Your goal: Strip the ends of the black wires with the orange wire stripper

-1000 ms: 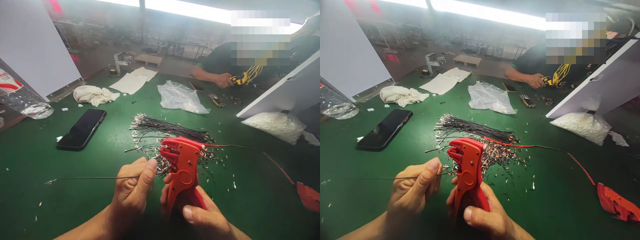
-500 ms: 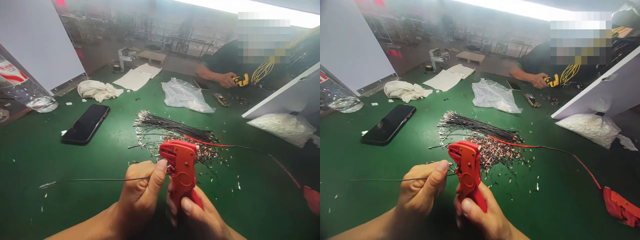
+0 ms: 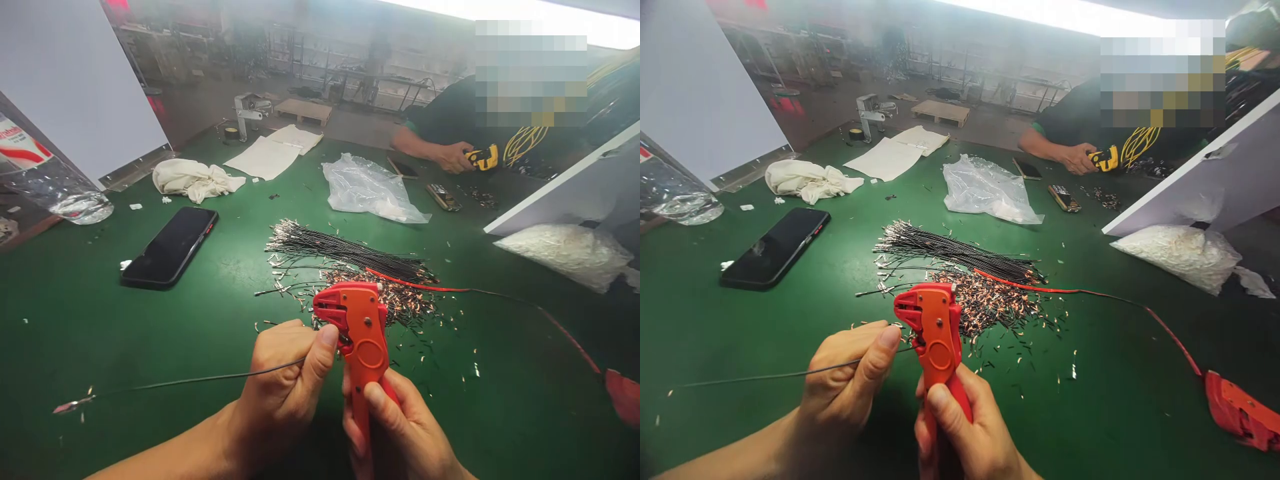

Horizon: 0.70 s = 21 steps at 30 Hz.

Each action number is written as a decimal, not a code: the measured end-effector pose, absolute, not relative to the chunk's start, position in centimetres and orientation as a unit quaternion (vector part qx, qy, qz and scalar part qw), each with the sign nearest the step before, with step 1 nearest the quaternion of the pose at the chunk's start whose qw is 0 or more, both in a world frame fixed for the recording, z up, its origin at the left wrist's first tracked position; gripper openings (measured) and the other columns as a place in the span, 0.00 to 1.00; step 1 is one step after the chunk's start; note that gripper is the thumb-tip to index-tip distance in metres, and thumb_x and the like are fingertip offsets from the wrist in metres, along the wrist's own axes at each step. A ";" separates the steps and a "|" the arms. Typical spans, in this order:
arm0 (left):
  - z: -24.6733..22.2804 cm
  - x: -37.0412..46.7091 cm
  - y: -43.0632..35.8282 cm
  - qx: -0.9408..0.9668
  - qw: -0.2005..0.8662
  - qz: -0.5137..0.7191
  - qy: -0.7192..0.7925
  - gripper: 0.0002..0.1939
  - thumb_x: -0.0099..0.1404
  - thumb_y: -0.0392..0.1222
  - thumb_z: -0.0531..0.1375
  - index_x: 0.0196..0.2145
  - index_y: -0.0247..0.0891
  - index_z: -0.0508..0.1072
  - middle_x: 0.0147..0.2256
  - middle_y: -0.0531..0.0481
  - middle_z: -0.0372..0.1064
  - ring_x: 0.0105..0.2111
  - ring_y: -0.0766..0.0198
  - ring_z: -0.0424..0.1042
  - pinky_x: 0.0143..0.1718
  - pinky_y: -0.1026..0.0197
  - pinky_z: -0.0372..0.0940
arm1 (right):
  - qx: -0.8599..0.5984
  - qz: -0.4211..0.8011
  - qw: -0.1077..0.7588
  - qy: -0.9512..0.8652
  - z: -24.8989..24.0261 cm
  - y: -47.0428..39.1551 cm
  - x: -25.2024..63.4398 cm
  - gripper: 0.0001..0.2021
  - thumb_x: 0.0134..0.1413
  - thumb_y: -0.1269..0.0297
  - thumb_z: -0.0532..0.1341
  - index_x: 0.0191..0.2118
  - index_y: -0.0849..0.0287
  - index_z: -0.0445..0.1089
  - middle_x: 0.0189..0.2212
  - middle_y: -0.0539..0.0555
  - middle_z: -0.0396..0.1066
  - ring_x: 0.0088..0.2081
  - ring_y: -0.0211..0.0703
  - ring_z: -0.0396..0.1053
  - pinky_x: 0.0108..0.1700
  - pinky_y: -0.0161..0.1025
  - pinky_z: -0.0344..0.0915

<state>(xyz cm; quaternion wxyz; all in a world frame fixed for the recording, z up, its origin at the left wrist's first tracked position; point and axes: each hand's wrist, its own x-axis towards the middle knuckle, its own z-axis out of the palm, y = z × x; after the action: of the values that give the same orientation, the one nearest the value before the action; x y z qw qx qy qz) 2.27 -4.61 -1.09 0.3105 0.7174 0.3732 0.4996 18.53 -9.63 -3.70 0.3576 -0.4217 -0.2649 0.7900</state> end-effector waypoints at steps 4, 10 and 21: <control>-1.1 2.4 -4.5 0.710 0.312 0.499 0.386 0.19 0.67 0.27 0.51 0.21 0.38 0.52 0.18 0.59 0.48 0.20 0.71 0.46 0.25 0.64 0.48 | -0.430 0.772 0.366 -0.292 -3.9 -9.7 18.8 0.26 0.53 0.39 0.64 0.36 0.60 0.63 0.16 0.43 0.64 0.15 0.26 0.57 0.18 0.23 0.55; -1.3 2.2 -4.3 0.633 0.409 0.497 0.431 0.24 0.71 0.38 0.52 0.17 0.38 0.51 0.16 0.57 0.45 0.18 0.70 0.45 0.22 0.61 0.46 | -0.265 0.848 0.408 -0.209 -4.1 -9.2 19.0 0.21 0.57 0.47 0.65 0.46 0.60 0.64 0.28 0.50 0.72 0.25 0.36 0.72 0.31 0.37 0.68; -0.6 1.6 -2.5 0.368 0.654 0.542 0.378 0.33 0.67 0.56 0.58 0.10 0.38 0.54 0.10 0.58 0.44 0.14 0.72 0.45 0.19 0.61 0.42 | -0.186 0.873 0.365 -0.264 -3.6 -9.1 20.4 0.21 0.56 0.53 0.65 0.49 0.61 0.66 0.32 0.56 0.72 0.36 0.44 0.72 0.41 0.42 0.63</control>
<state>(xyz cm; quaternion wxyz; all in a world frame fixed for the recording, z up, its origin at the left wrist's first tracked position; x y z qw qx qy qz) 1.55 -2.54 -0.64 0.6537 0.3678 0.3783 0.5424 20.41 -9.10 -3.60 0.3651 -0.1858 -0.2644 0.8731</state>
